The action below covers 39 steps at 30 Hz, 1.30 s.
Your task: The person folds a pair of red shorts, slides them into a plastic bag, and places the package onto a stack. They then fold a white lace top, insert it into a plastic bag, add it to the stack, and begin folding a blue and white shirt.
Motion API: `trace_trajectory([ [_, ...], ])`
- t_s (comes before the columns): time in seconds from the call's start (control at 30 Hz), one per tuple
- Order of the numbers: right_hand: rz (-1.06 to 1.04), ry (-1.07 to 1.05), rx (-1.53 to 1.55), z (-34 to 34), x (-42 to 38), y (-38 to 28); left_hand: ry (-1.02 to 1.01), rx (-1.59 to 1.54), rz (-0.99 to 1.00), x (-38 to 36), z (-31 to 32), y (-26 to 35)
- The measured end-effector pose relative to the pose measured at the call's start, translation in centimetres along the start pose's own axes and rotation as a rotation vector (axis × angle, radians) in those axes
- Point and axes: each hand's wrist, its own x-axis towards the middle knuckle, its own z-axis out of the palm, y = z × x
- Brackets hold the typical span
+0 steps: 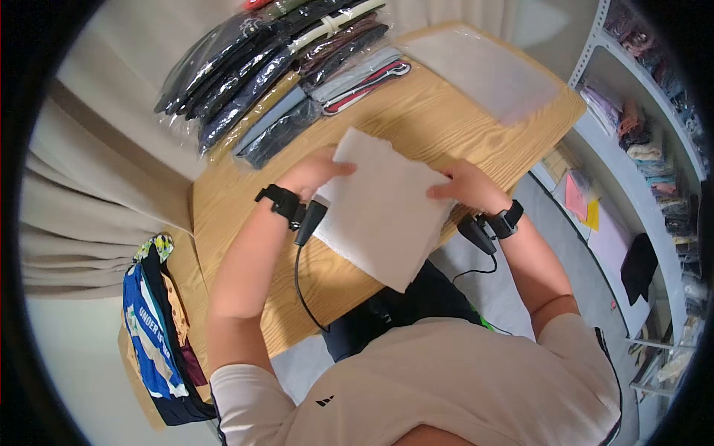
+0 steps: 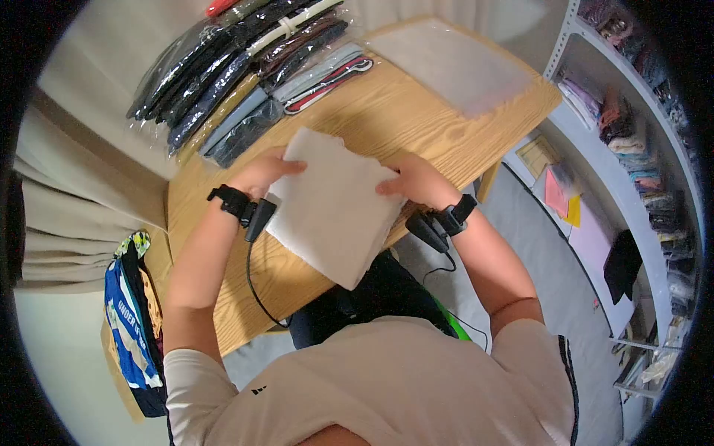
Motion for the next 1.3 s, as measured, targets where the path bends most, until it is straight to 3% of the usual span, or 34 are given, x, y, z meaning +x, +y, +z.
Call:
trace_trajectory([
  [0.03, -0.005, -0.009, -0.007, 0.1, 0.2, -0.5, 0.009, -0.008, 0.001, -1.3, 0.0, 1.0],
  [0.1, -0.189, 0.328, 0.099, 0.2, 0.8, -1.2, 0.235, -0.239, 0.199, -4.2, -0.2, 2.9],
  [0.13, -0.191, 0.317, 0.097, 0.2, 0.8, -2.3, 0.296, -0.202, 0.317, -5.8, -0.2, 3.7],
  [0.2, -0.649, 0.691, -0.143, 0.0, 0.0, -4.7, 0.386, -0.076, 0.459, -8.5, -1.2, 3.6],
  [0.23, -0.651, 0.677, -0.144, 0.0, -0.5, -5.2, 0.395, -0.085, 0.454, -9.5, -1.4, 2.9],
  [0.3, -0.874, 0.775, -0.592, 0.6, -1.5, -5.8, 0.546, 0.399, 0.577, -11.6, -0.9, 1.0],
  [0.33, -0.878, 0.759, -0.590, 1.4, -2.0, -5.3, 0.557, 0.302, 0.589, -12.2, 0.0, -0.8],
  [0.4, -0.830, 0.432, -0.635, 3.1, -3.4, -3.2, 0.408, 0.605, 0.594, -14.6, 1.4, -3.9],
  [0.43, -0.831, 0.413, -0.636, 3.7, -4.4, -2.2, 0.319, 0.758, 0.540, -16.0, 2.1, -5.2],
  [0.5, -0.898, -0.039, -0.381, 3.7, -6.1, -0.5, 0.340, 0.730, 0.462, -18.3, 2.7, -6.5],
  [0.57, -0.835, 0.041, -0.361, 2.6, -6.0, 0.2, 0.349, 0.704, 0.383, -19.4, 2.9, -6.7],
  [0.63, -0.775, 0.127, -0.347, 2.7, -5.4, -0.3, 0.412, 0.579, 0.404, -19.1, 3.2, -5.4],
  [0.7, -0.743, 0.318, -0.278, 4.5, -3.8, -2.7, 0.373, 0.645, 0.435, -17.6, 3.6, -5.0],
  [0.77, -0.744, 0.245, -0.259, 6.7, -2.8, -3.9, 0.324, 0.716, 0.504, -15.6, 5.1, -4.9],
  [0.8, -0.736, 0.224, -0.533, 7.9, -2.7, -4.0, 0.332, 0.715, 0.503, -15.1, 5.8, -4.7],
  [0.83, -0.720, 0.202, -0.805, 8.9, -2.7, -3.7, 0.240, 0.926, 0.390, -14.7, 6.5, -4.5],
  [0.87, -0.727, 0.199, -0.806, 9.5, -2.5, -2.6, 0.141, 1.129, 0.268, -14.5, 6.9, -4.6],
  [0.97, -0.572, 0.002, -0.802, 10.6, -2.3, -0.3, -0.017, 1.060, 0.179, -14.0, 7.6, -6.2],
  [1.17, -0.524, -0.044, -0.735, 9.4, -1.6, 0.1, -0.044, 1.104, 0.185, -12.8, 7.3, -6.0],
  [1.23, -0.637, -0.143, -0.512, 8.0, 0.1, 1.1, -0.007, 1.111, 0.128, -12.3, 7.2, -5.7],
  [1.3, -0.618, -0.137, -0.394, 5.6, 0.4, 0.5, 0.048, 1.108, 0.161, -11.6, 7.2, -6.4],
])
